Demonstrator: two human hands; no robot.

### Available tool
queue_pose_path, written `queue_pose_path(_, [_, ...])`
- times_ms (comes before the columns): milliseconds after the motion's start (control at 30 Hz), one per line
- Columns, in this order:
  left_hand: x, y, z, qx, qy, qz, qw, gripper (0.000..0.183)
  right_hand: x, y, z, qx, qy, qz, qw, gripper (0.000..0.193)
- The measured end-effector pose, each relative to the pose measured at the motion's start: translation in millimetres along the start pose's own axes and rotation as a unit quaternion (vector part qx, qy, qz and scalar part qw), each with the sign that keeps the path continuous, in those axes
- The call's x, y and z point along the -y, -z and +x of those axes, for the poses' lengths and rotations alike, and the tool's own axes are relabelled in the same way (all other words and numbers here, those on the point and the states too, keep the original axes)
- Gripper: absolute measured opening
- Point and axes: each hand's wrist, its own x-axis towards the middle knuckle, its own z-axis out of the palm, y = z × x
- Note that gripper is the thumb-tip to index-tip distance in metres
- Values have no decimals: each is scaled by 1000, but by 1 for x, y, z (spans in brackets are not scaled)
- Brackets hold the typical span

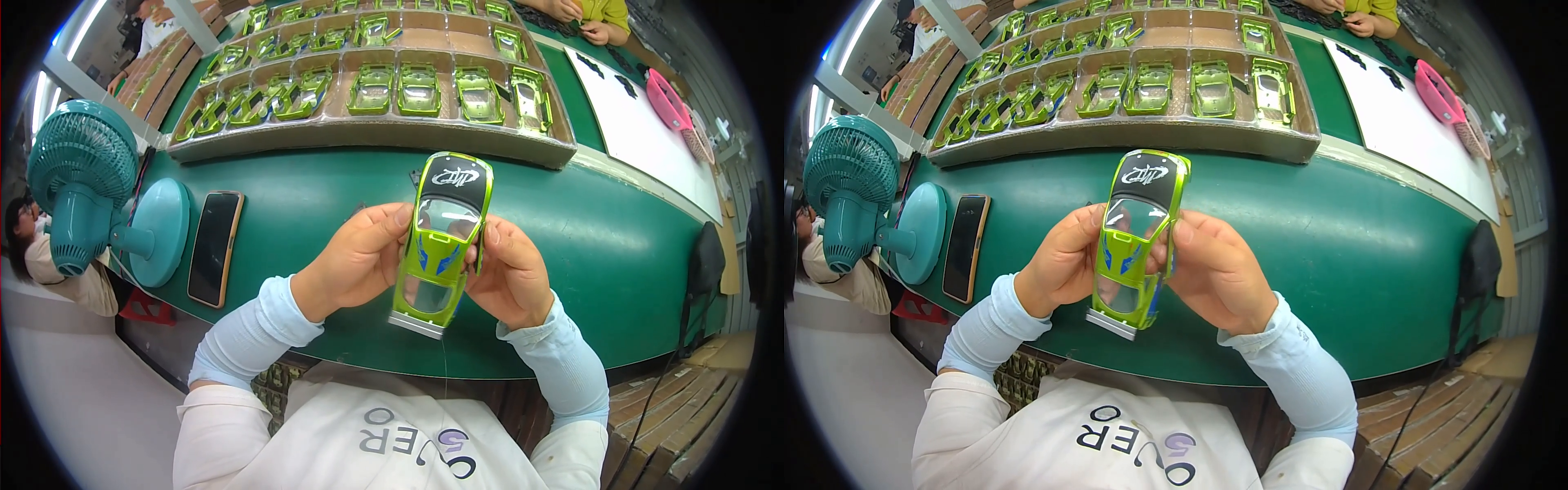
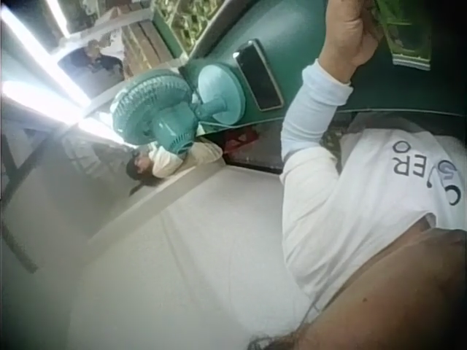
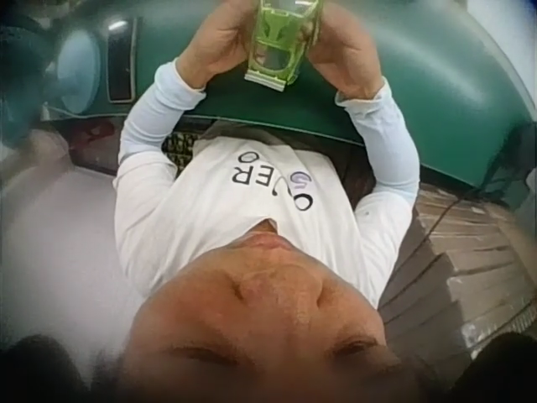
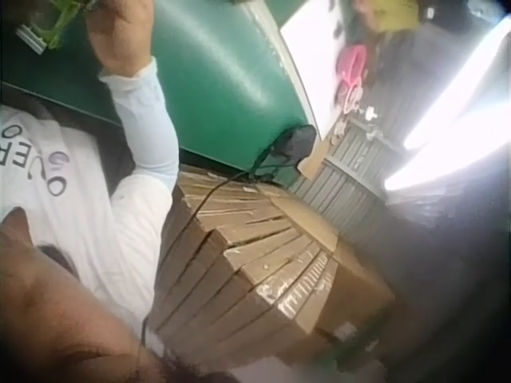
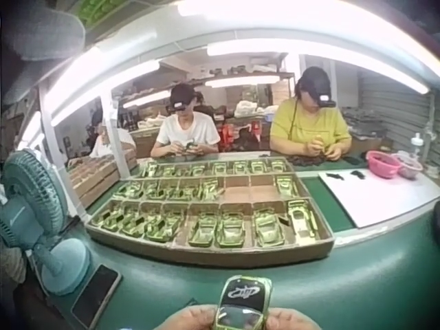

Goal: The person takes toy car bodies from a tray, assembles small plastic parts into them by hand, and places the assembled car bodies back into the tray.

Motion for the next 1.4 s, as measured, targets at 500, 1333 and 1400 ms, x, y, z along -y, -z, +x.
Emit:
queue_pose_path(500, [-13, -9, -1, 3, -22, 6, 1000, 27, 4, 9, 6, -17, 42, -64, 997, 39])
queue_pose_path(1333, [-26, 14, -6, -230, -213, 319, 895, 16, 141, 74, 248, 8, 255, -922, 291, 17])
queue_pose_path(1400, [-31, 9, -12, -227, -184, 323, 900, 13, 138, 82, 254, -83, 43, -938, 333, 21])
